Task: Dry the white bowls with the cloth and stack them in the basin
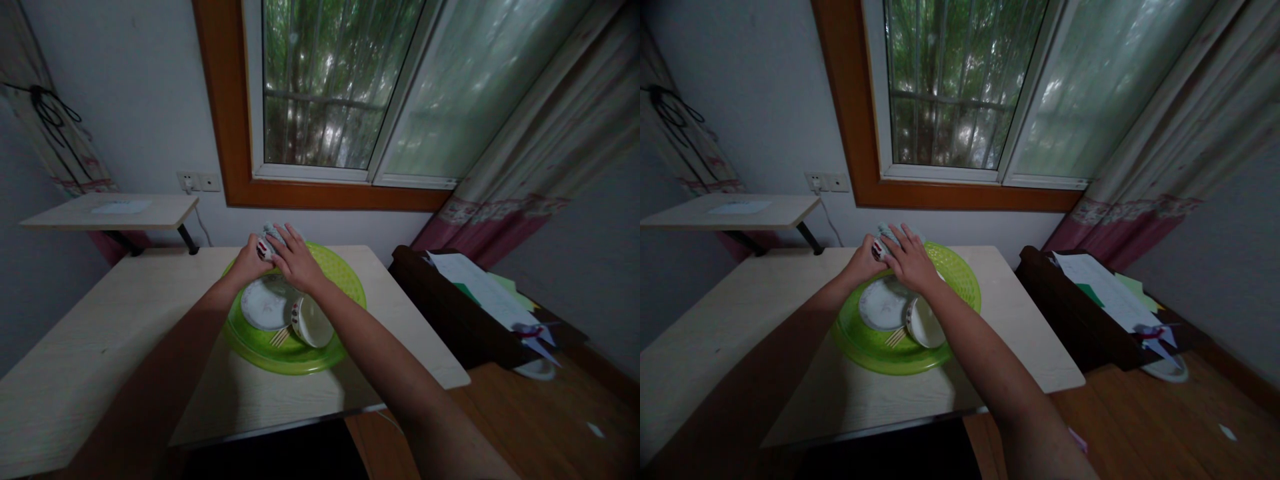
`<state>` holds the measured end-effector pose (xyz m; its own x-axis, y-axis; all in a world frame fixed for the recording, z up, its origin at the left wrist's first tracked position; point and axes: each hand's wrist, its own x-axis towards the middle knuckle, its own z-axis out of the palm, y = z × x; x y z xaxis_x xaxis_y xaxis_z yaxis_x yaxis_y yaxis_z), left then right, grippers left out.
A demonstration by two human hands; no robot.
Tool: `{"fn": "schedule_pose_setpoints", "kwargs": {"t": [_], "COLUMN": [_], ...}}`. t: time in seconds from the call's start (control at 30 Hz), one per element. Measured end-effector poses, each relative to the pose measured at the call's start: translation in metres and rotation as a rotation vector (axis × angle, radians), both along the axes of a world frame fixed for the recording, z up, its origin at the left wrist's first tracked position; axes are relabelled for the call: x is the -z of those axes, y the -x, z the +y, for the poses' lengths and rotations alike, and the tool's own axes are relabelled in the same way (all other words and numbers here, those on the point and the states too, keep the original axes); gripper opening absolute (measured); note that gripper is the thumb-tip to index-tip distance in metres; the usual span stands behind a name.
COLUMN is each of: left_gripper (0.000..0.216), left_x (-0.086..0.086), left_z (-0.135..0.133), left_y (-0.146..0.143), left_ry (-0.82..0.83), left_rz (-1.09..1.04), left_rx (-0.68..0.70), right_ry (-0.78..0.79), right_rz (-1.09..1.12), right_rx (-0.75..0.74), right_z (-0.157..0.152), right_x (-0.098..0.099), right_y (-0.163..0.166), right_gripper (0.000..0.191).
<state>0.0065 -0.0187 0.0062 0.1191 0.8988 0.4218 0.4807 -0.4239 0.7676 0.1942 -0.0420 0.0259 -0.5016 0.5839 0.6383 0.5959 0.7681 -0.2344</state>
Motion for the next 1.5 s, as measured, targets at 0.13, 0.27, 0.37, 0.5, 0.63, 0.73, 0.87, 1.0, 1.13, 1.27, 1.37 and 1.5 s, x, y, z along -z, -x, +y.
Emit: {"fn": "schedule_pose_setpoints", "kwargs": {"t": [0.13, 0.27, 0.37, 0.5, 0.63, 0.73, 0.87, 1.0, 1.13, 1.27, 1.37, 1.5], "left_gripper": [0.059, 0.063, 0.065, 0.067, 0.071, 0.077, 0.077, 0.073, 0.069, 0.063, 0.06, 0.059], "left_x": [0.001, 0.003, 0.005, 0.01, 0.014, 0.014, 0.011, 0.01, 0.007, 0.004, 0.001, -0.001], "left_z": [0.003, 0.008, 0.012, 0.017, 0.019, 0.017, 0.014, 0.011, 0.007, 0.003, 0.002, 0.001], "left_y": [0.0, 0.003, 0.006, 0.007, 0.005, 0.003, 0.003, 0.002, 0.001, 0.001, 0.002, 0.003], "left_ry": [0.04, 0.031, 0.012, 0.026, 0.022, 0.012, -0.033, -0.077, -0.078, -0.043, -0.01, -0.014], "left_rz": [-0.111, -0.231, -0.332, -0.399, -0.396, -0.374, -0.258, -0.141, -0.07, -0.005, 0.032, 0.072], "left_rx": [0.014, 0.005, 0.01, 0.067, 0.085, 0.063, 0.045, 0.036, -0.017, -0.067, -0.091, -0.11], "right_ry": [0.165, 0.375, 0.499, 0.505, 0.464, 0.325, 0.193, 0.146, 0.102, -0.031, -0.104, -0.109], "right_rz": [0.287, 0.52, 0.607, 0.676, 0.667, 0.597, 0.413, 0.265, 0.19, 0.051, -0.115, -0.171], "right_rx": [-0.01, -0.046, -0.094, -0.098, -0.065, -0.036, -0.016, -0.029, -0.016, 0.001, 0.004, 0.046], "right_z": [0.014, 0.019, 0.018, 0.02, 0.024, 0.026, 0.026, 0.024, 0.021, 0.009, -0.003, -0.011], "right_x": [0.009, 0.013, 0.014, 0.019, 0.022, 0.021, 0.017, 0.014, 0.01, 0.003, -0.005, -0.009], "right_y": [-0.008, -0.015, -0.014, -0.012, -0.015, -0.018, -0.023, -0.028, -0.029, -0.019, -0.008, 0.001], "right_gripper": [0.062, 0.077, 0.091, 0.098, 0.091, 0.084, 0.072, 0.066, 0.068, 0.069, 0.06, 0.054]}}
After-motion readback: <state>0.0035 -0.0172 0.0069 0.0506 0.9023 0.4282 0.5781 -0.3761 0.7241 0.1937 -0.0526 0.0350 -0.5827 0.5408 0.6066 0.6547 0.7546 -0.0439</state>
